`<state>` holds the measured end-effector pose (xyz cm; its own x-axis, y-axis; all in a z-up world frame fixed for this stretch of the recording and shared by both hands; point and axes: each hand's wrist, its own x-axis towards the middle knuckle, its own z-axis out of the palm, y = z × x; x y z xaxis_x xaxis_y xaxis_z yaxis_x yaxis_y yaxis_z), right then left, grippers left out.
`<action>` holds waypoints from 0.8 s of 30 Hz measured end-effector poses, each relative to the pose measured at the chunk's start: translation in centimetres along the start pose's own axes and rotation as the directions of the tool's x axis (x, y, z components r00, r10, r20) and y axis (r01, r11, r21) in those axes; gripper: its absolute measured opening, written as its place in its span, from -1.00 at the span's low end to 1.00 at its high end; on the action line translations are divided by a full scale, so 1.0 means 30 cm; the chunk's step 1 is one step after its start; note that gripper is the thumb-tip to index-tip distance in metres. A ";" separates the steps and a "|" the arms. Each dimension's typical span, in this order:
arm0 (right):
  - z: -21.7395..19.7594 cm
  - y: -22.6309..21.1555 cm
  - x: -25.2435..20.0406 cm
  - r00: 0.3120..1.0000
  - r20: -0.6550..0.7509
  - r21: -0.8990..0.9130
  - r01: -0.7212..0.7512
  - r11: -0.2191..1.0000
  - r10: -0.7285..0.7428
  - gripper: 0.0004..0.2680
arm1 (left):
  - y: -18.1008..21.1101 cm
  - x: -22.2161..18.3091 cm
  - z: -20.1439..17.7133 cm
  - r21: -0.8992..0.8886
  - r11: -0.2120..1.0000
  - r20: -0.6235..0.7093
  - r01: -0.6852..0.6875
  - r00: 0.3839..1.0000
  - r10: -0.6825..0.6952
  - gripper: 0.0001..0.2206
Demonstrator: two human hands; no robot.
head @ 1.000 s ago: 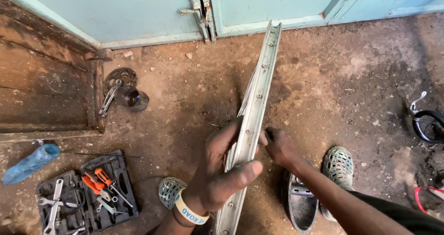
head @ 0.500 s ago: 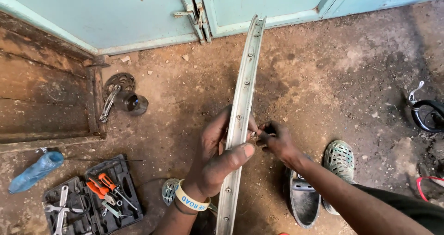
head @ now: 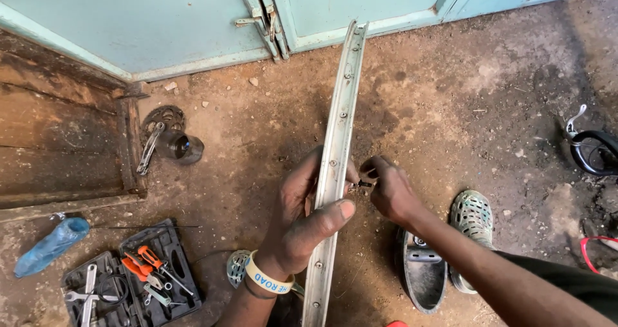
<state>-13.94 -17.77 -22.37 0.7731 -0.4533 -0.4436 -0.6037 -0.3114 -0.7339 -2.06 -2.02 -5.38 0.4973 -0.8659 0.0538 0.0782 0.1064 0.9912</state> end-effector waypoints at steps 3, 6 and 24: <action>-0.007 0.034 0.010 0.998 0.066 -0.191 0.014 0.982 -0.001 -0.48 | 0.003 0.003 0.002 -0.015 1.000 0.012 -0.003 1.000 0.003 -0.65; -0.037 0.001 -0.013 0.996 0.086 0.007 0.000 1.000 -0.001 -0.56 | 0.007 0.006 0.004 -0.012 1.000 0.019 0.013 1.000 -0.013 -0.64; -0.091 -0.063 -0.058 0.986 0.118 -0.033 -0.117 0.993 0.120 -0.61 | 0.006 0.024 0.024 0.077 0.997 0.050 -0.021 0.999 0.017 -0.66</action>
